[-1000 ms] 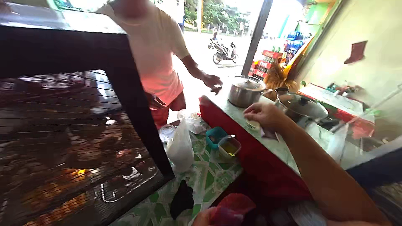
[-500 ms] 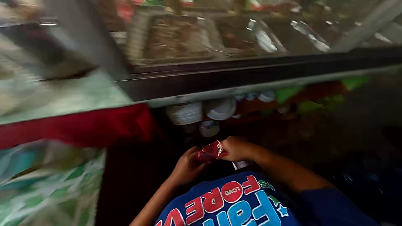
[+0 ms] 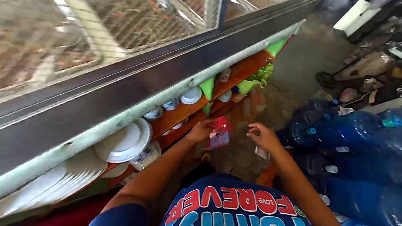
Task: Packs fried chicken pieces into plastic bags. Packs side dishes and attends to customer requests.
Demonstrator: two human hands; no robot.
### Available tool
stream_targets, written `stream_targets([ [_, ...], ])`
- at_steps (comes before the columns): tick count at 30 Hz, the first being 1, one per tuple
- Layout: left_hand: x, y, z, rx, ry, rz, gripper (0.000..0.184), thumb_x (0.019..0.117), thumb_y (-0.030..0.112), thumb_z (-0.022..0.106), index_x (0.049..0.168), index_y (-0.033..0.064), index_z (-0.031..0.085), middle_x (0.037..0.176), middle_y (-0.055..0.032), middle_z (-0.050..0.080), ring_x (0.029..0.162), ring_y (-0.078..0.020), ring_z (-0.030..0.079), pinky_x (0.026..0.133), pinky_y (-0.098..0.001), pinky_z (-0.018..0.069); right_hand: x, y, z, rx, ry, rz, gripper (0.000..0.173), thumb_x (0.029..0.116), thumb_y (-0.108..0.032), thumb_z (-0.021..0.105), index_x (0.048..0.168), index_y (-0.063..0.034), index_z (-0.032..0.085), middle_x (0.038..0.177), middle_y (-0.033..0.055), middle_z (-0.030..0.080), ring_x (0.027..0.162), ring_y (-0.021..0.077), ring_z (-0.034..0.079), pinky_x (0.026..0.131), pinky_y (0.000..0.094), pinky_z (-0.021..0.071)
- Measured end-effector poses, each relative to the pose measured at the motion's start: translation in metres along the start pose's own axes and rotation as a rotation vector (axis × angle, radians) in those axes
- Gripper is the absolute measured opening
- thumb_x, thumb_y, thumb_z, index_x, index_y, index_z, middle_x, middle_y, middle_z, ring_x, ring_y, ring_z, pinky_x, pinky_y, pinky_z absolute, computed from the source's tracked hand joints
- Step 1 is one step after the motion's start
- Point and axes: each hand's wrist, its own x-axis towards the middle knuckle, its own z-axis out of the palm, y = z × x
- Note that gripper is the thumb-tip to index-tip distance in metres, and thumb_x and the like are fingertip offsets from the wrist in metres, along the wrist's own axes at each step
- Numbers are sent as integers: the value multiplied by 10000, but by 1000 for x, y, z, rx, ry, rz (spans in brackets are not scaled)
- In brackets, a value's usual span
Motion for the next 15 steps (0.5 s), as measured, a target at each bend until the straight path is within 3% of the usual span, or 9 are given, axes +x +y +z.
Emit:
stream_targets([
  [2, 63, 18, 1, -18, 9, 5, 377, 1037, 63, 552, 1411, 23, 560, 1302, -227, 646, 1158, -334, 656, 1004, -544, 523, 31, 46, -16, 47, 17, 118, 470, 1012, -270, 659, 1407, -32, 571, 1301, 182, 663, 1206, 302, 641, 1047, 500, 497],
  [5, 152, 36, -1, -201, 44, -31, 481, 1040, 157, 603, 1479, 13, 470, 1340, -249, 612, 1144, -334, 671, 995, -516, 556, 61, 123, -27, 75, 4, 342, 454, 1025, -259, 631, 1398, -8, 569, 1328, 225, 638, 1230, 349, 625, 1064, 542, 482],
  [8, 220, 51, -10, -234, 186, -38, 485, 1040, 328, 619, 1401, 10, 556, 1293, -234, 651, 1138, -333, 684, 997, -518, 563, 56, 208, -34, 96, 8, 573, 430, 1022, -272, 641, 1329, 27, 612, 1244, 275, 660, 1163, 426, 639, 1021, 617, 483],
  [10, 250, 65, -18, -4, 317, -51, 443, 1058, 365, 579, 1344, 29, 620, 1266, -236, 669, 1166, -367, 665, 1017, -572, 523, 30, 267, -28, 111, -15, 716, 395, 1034, -254, 618, 1267, 64, 642, 1205, 314, 664, 1159, 468, 632, 1026, 646, 468],
  [13, 288, 87, -23, 389, 441, -121, 411, 1054, 304, 549, 1385, 67, 610, 1344, -269, 632, 1271, -468, 594, 1048, -680, 449, -19, 320, -18, 227, 4, 895, 304, 1047, -161, 569, 1180, 91, 674, 1147, 281, 687, 1082, 375, 660, 986, 531, 509],
  [15, 306, 94, -18, 566, 510, -178, 451, 1072, 329, 478, 1365, 13, 610, 1337, -300, 626, 1276, -495, 585, 1037, -704, 437, -50, 311, -40, 383, -3, 1008, 286, 1045, -80, 531, 1209, 126, 644, 1208, 241, 685, 1118, 281, 666, 1018, 401, 508],
])
